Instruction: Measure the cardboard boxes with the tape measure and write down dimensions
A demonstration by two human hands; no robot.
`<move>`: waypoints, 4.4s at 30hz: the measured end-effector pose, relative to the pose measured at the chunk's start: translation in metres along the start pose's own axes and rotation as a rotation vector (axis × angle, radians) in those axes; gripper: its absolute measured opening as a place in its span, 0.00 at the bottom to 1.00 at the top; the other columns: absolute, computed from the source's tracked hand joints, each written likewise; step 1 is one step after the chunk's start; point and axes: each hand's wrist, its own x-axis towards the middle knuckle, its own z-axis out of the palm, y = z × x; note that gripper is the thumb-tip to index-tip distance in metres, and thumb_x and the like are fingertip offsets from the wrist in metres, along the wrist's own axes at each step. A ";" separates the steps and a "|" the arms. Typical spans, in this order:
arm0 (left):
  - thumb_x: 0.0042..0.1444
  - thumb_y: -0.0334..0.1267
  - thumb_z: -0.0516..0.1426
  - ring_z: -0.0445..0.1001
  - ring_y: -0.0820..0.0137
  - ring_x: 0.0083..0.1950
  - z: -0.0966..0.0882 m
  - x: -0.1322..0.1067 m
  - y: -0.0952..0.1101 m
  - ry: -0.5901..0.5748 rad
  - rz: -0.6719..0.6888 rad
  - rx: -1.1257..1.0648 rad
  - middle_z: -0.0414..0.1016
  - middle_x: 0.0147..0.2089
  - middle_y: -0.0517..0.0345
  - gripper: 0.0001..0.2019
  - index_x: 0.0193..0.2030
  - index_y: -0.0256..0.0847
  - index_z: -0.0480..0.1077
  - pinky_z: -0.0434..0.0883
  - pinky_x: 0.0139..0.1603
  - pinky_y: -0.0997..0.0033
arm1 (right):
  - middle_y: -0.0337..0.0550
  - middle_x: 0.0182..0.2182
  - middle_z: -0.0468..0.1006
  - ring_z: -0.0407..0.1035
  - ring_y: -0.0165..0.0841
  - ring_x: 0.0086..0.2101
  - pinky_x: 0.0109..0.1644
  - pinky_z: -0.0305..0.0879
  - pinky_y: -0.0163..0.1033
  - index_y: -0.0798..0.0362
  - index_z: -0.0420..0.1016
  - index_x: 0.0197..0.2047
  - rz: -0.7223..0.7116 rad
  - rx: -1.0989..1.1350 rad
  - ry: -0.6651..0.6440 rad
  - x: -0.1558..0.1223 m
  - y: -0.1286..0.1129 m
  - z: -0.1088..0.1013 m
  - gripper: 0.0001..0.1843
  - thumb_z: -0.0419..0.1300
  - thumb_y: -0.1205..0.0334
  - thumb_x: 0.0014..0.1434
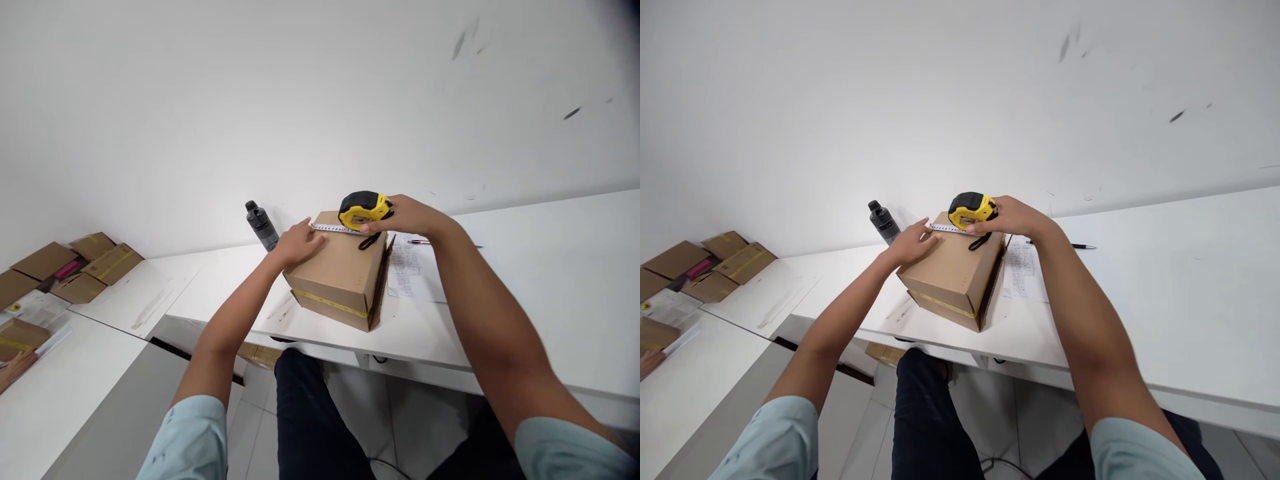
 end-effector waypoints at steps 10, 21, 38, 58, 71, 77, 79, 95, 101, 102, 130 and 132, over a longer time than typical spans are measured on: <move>0.72 0.55 0.47 0.69 0.54 0.73 0.013 0.008 0.014 0.058 0.049 0.187 0.70 0.74 0.48 0.29 0.71 0.42 0.69 0.69 0.71 0.55 | 0.40 0.51 0.86 0.78 0.50 0.56 0.65 0.73 0.56 0.43 0.87 0.49 0.040 0.087 -0.002 -0.001 0.009 -0.011 0.32 0.82 0.43 0.40; 0.72 0.55 0.47 0.70 0.54 0.72 0.013 0.010 0.017 0.064 0.041 0.217 0.71 0.73 0.48 0.30 0.72 0.42 0.69 0.71 0.69 0.55 | 0.47 0.54 0.85 0.75 0.53 0.59 0.69 0.70 0.59 0.48 0.86 0.49 0.001 0.355 0.014 -0.002 0.047 -0.021 0.37 0.85 0.47 0.34; 0.72 0.54 0.45 0.71 0.51 0.69 0.011 0.010 0.022 0.041 0.073 0.221 0.72 0.70 0.44 0.31 0.71 0.38 0.68 0.71 0.66 0.51 | 0.38 0.47 0.85 0.77 0.48 0.55 0.64 0.76 0.59 0.41 0.83 0.44 0.093 0.567 0.266 -0.042 0.094 0.001 0.34 0.85 0.45 0.31; 0.73 0.54 0.45 0.73 0.52 0.66 0.012 0.009 0.017 0.061 0.098 0.279 0.75 0.67 0.46 0.28 0.67 0.42 0.72 0.72 0.64 0.53 | 0.39 0.40 0.84 0.76 0.37 0.40 0.43 0.78 0.44 0.45 0.83 0.43 0.105 0.627 0.277 -0.037 0.089 0.018 0.34 0.85 0.46 0.31; 0.73 0.54 0.45 0.48 0.58 0.84 0.015 0.008 0.009 -0.002 0.071 0.063 0.52 0.84 0.45 0.38 0.83 0.40 0.44 0.53 0.81 0.54 | 0.45 0.47 0.87 0.80 0.47 0.53 0.60 0.78 0.55 0.47 0.82 0.44 -0.059 0.505 0.703 -0.033 0.054 0.062 0.27 0.77 0.41 0.46; 0.73 0.56 0.46 0.32 0.59 0.87 0.020 0.014 0.002 -0.024 0.042 0.042 0.34 0.87 0.46 0.41 0.85 0.43 0.34 0.44 0.84 0.50 | 0.50 0.48 0.87 0.81 0.48 0.49 0.60 0.79 0.56 0.48 0.80 0.44 -0.115 0.365 0.758 -0.053 0.025 0.092 0.27 0.78 0.42 0.47; 0.72 0.58 0.46 0.33 0.59 0.87 0.020 0.015 0.001 -0.033 0.033 0.010 0.33 0.87 0.48 0.42 0.85 0.44 0.32 0.48 0.83 0.50 | 0.51 0.47 0.87 0.81 0.49 0.48 0.60 0.79 0.57 0.48 0.79 0.45 -0.138 0.321 0.739 -0.056 0.021 0.097 0.27 0.78 0.42 0.47; 0.71 0.65 0.40 0.51 0.55 0.84 0.012 0.015 0.000 -0.151 0.023 0.066 0.39 0.86 0.56 0.38 0.82 0.52 0.50 0.56 0.81 0.51 | 0.52 0.63 0.78 0.74 0.52 0.61 0.68 0.70 0.62 0.42 0.70 0.68 -0.396 -0.200 0.857 -0.040 0.040 0.085 0.39 0.69 0.42 0.57; 0.70 0.66 0.41 0.55 0.52 0.83 0.011 0.012 0.006 -0.140 -0.016 0.055 0.38 0.86 0.59 0.38 0.82 0.55 0.51 0.61 0.78 0.49 | 0.50 0.59 0.82 0.78 0.55 0.55 0.66 0.70 0.63 0.42 0.72 0.67 -0.254 -0.225 0.781 -0.041 0.005 0.085 0.37 0.69 0.43 0.56; 0.70 0.66 0.41 0.56 0.51 0.82 0.012 0.012 0.009 -0.138 -0.032 0.049 0.38 0.86 0.59 0.38 0.82 0.55 0.51 0.62 0.77 0.48 | 0.48 0.59 0.82 0.78 0.54 0.55 0.66 0.70 0.62 0.41 0.73 0.67 -0.218 -0.196 0.757 -0.043 -0.001 0.084 0.37 0.70 0.43 0.55; 0.70 0.60 0.44 0.65 0.42 0.77 0.040 0.005 0.059 -0.065 -0.256 -0.149 0.35 0.87 0.45 0.39 0.82 0.46 0.52 0.66 0.72 0.47 | 0.45 0.40 0.85 0.77 0.42 0.42 0.55 0.75 0.52 0.52 0.78 0.43 0.210 -0.043 0.955 -0.100 -0.028 0.116 0.32 0.77 0.43 0.39; 0.70 0.60 0.44 0.65 0.42 0.77 0.038 0.004 0.061 -0.072 -0.250 -0.146 0.35 0.87 0.44 0.39 0.83 0.45 0.51 0.66 0.72 0.47 | 0.45 0.42 0.85 0.78 0.43 0.43 0.60 0.73 0.56 0.51 0.78 0.43 0.208 -0.091 0.971 -0.103 -0.025 0.122 0.32 0.77 0.42 0.40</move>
